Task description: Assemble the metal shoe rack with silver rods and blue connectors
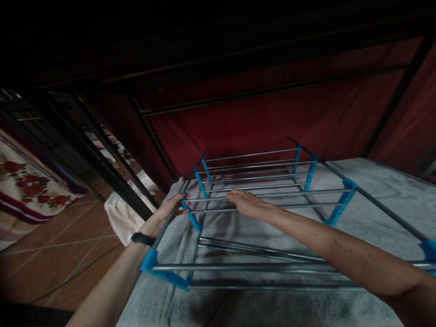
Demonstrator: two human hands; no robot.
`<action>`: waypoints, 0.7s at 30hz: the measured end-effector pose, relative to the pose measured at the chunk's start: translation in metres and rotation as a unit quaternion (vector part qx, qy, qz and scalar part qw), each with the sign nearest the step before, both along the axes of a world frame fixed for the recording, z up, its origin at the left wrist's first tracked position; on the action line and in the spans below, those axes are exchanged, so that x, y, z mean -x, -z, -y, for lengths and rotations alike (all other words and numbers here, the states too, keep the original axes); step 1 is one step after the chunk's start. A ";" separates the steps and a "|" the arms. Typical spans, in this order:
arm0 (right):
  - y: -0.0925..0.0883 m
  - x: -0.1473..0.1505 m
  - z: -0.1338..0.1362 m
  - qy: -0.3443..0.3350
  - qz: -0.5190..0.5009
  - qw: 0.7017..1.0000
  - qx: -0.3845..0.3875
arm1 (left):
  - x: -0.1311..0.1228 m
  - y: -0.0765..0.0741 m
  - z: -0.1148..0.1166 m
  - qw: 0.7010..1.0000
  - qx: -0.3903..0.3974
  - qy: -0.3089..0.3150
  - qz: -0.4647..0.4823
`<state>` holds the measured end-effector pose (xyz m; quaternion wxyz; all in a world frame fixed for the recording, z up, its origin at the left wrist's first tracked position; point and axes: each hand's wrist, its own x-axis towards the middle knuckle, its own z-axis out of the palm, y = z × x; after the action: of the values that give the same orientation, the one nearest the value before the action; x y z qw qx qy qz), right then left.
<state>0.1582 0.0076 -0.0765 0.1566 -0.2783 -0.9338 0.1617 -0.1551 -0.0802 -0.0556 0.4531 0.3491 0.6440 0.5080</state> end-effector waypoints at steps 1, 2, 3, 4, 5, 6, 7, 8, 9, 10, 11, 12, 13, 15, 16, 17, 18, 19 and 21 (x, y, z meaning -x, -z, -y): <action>-0.002 0.000 0.001 -0.007 0.008 1.000 -0.010 | 0.001 0.001 0.000 1.000 -0.001 0.003 -0.003; -0.004 0.001 0.002 -0.014 0.011 1.000 -0.019 | 0.001 0.001 0.000 1.000 -0.002 0.004 -0.005; -0.006 0.001 0.002 -0.020 0.010 0.999 -0.027 | 0.001 0.001 0.000 1.000 -0.005 0.006 -0.008; -0.007 0.001 0.002 -0.024 0.009 0.999 -0.033 | 0.001 0.002 0.000 1.000 -0.007 0.008 -0.009; -0.008 0.001 0.003 -0.027 0.010 0.999 -0.037 | 0.000 0.002 0.000 1.000 -0.010 0.008 -0.009; -0.009 0.001 0.002 -0.028 0.011 0.999 -0.039 | -0.001 0.001 0.001 1.000 -0.013 0.007 -0.008; -0.009 0.001 0.002 -0.029 0.013 0.999 -0.042 | -0.002 0.001 0.001 1.000 -0.015 0.006 -0.005; -0.009 0.001 0.002 -0.030 0.014 0.998 -0.046 | -0.004 0.000 0.002 1.000 -0.017 0.004 -0.001; -0.009 0.001 0.001 -0.030 0.015 0.998 -0.049 | -0.006 0.000 0.002 1.000 -0.019 0.003 0.003; -0.008 0.001 0.001 -0.031 0.016 0.998 -0.053 | -0.007 -0.001 0.003 1.000 -0.021 0.002 0.007; -0.008 0.001 0.001 -0.032 0.018 0.998 -0.056 | -0.009 -0.001 0.003 1.000 -0.023 0.000 0.008; -0.008 0.001 0.000 -0.032 0.020 0.998 -0.058 | -0.011 -0.002 0.004 1.000 -0.024 -0.001 0.008; -0.007 0.001 0.000 -0.032 0.022 0.997 -0.060 | -0.012 -0.003 0.004 1.000 -0.025 -0.002 0.005; -0.007 0.002 -0.001 -0.031 0.024 0.997 -0.061 | -0.014 -0.004 0.004 1.000 -0.025 -0.003 0.001; -0.006 0.002 -0.001 -0.031 0.023 0.997 -0.061 | -0.015 -0.004 0.004 1.000 -0.025 -0.003 0.000; -0.006 0.002 -0.001 -0.029 0.022 0.997 -0.061 | -0.015 -0.005 0.004 1.000 -0.024 -0.003 0.001; -0.006 0.003 -0.001 -0.026 0.021 0.998 -0.061 | -0.015 -0.005 0.004 1.000 -0.023 -0.005 0.001; -0.007 0.004 0.000 -0.023 0.021 0.998 -0.061 | -0.015 -0.005 0.004 1.000 -0.022 -0.005 0.001; -0.009 0.005 0.003 -0.016 0.031 0.997 -0.062 | -0.012 -0.003 0.003 1.000 -0.021 -0.001 0.001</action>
<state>0.1529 0.0047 -0.0676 0.1416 -0.2576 -0.9508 0.0977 -0.1431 -0.0830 -0.0524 0.4454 0.3573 0.6333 0.5224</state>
